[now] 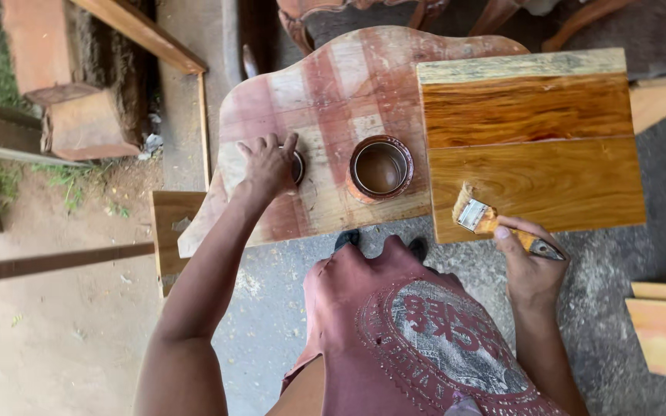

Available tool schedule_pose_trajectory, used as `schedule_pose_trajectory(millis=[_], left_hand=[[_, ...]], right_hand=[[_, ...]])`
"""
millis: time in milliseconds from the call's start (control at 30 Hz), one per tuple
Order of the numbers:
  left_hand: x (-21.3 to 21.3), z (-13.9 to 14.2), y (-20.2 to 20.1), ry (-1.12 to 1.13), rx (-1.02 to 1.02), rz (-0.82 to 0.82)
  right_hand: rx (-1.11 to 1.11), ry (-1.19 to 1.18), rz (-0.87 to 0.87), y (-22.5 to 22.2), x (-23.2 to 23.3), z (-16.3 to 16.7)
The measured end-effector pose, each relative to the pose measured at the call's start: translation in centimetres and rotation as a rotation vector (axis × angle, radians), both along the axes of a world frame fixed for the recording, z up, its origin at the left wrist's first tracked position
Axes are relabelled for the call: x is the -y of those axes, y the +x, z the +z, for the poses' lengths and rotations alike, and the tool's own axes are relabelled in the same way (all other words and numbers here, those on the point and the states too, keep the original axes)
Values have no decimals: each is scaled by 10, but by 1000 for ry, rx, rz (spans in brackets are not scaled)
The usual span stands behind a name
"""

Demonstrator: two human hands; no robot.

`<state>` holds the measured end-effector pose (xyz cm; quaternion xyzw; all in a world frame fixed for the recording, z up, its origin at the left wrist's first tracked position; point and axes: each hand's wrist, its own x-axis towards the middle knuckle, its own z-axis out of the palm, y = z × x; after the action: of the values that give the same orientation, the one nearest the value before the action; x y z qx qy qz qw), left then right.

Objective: The person brushes wood stain from a can onto a wooden board using a paintbrush, then spreads the stain over the board surface by hand. They reposition the board, dip the brush again, and later touch up spots on the stained board with a small stick before carrying the board and setting it down.

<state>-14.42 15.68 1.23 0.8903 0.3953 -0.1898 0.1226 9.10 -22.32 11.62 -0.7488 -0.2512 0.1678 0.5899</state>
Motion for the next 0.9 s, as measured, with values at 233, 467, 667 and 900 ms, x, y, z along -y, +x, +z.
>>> schedule_pose_trajectory(millis=[233, 467, 667, 900], left_hand=[[6, 40, -6, 7, 342, 18], [70, 80, 8, 96, 1310, 27], [106, 65, 48, 52, 1152, -108], [111, 43, 38, 1, 1129, -82]], right_hand=[[128, -156, -32, -10, -13, 11], [153, -181, -12, -14, -23, 14], [249, -65, 101, -17, -43, 20], [542, -33, 238, -24, -67, 37]])
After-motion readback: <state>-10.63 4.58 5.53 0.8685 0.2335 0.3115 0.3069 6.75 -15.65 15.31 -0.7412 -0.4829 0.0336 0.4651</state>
